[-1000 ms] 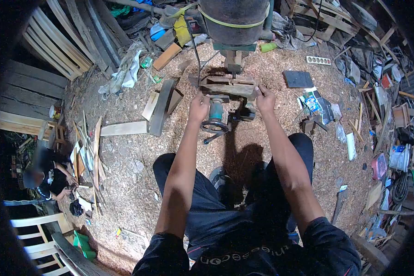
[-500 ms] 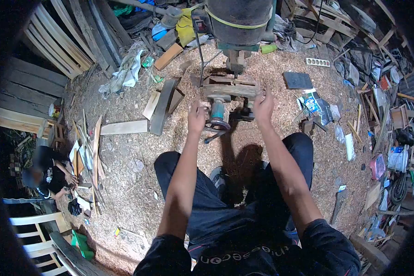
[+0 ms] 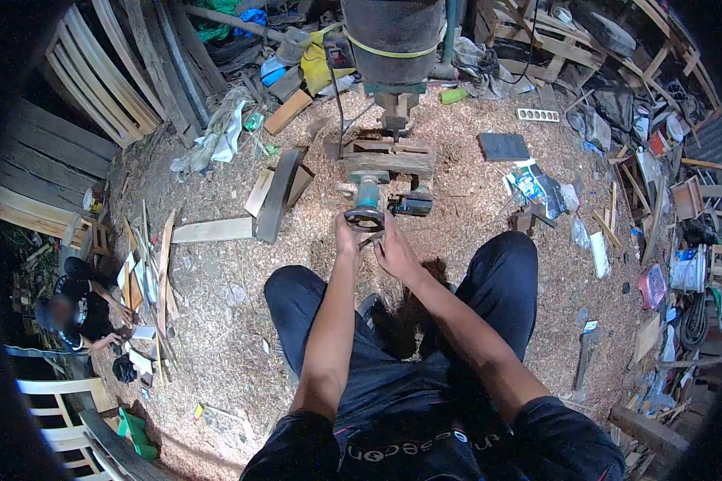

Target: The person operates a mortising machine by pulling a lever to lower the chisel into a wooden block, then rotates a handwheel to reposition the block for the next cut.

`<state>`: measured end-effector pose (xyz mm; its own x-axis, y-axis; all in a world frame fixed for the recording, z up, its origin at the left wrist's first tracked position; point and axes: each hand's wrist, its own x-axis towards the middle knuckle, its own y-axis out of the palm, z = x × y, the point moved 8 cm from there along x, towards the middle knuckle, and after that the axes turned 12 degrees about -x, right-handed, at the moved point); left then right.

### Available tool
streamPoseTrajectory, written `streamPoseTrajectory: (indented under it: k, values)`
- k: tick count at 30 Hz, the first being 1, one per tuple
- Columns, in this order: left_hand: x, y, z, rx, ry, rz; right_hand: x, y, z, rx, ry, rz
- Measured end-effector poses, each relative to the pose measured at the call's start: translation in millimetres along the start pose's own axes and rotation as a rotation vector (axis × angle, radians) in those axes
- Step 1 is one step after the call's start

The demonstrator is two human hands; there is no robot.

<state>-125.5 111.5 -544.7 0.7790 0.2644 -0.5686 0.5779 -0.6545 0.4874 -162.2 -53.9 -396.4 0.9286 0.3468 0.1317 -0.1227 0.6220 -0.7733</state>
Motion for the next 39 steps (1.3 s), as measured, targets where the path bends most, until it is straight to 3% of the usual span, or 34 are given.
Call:
streamPoseTrajectory:
  k: [1, 2, 5, 6, 9, 11, 13, 14, 17, 21, 22, 23, 26, 28, 29, 30, 33, 35, 37, 38, 39]
  values:
    - [-22, 19, -26, 0.252, 0.170, 0.018, 0, 3, -6, 0.012, 0.046, 0.057]
    - [-49, 40, -52, 0.506, 0.345, -0.007, -4, 13, -18, 0.058, 0.227, 0.309]
    - [-112, 105, -99, 0.311, 0.448, 0.356, -14, 36, -51, -0.006, 0.385, 0.347]
    - [-109, 92, -103, 0.336, 0.434, 0.233, -11, 30, -54, -0.072, 0.228, 0.064]
    - [-71, 31, -96, 0.369, 0.509, -0.056, -6, -5, -39, 0.072, 0.243, -0.117]
    - [-66, 19, -77, 0.386, 0.482, -0.119, -5, -19, -18, 0.003, -0.020, -0.162]
    - [-70, 29, -58, 0.404, 0.379, -0.006, -7, -30, 15, -0.051, -0.250, -0.131]
    - [-69, 31, -54, 0.403, 0.303, 0.063, -9, -20, 21, -0.050, -0.183, 0.004]
    - [-63, 27, -50, 0.452, 0.111, 0.188, -8, -1, 11, 0.009, -0.144, 0.025]
    - [-96, 44, -56, 0.644, 0.384, 0.133, -3, 6, 7, 0.192, -0.089, -0.110]
    - [-103, 50, -57, 0.684, 0.438, 0.143, -2, 23, -9, 0.445, 0.183, -0.032]
    - [-108, 54, -58, 0.707, 0.449, 0.164, -4, 23, -9, 0.451, 0.171, -0.048]
    - [-84, 38, -49, 0.607, 0.140, 0.272, 5, -7, 20, 0.458, 0.037, -0.153]
    - [-73, 28, -49, 0.573, 0.010, 0.264, 12, -29, 42, 0.731, 0.067, -0.160]
    - [-73, 27, -51, 0.574, 0.040, 0.250, 14, -38, 48, 0.866, 0.085, -0.168]
    - [-78, 36, -57, 0.599, 0.142, 0.232, 14, -34, 32, 0.858, 0.238, -0.198]
    - [-98, 50, -65, 0.710, 0.434, 0.145, 2, 3, -13, 0.627, 0.625, 0.082]
    - [-93, 49, -65, 0.693, 0.422, 0.153, 14, -5, 7, 0.606, 0.351, -0.052]
    - [-62, 26, -47, 0.539, 0.166, 0.241, 16, -27, 36, 0.704, 0.172, -0.143]
    - [-59, 8, -40, 0.540, 0.039, 0.187, 16, -40, 42, 0.735, 0.191, -0.115]
    - [-66, 16, -46, 0.566, 0.084, 0.164, 19, -36, 33, 0.773, 0.287, -0.048]
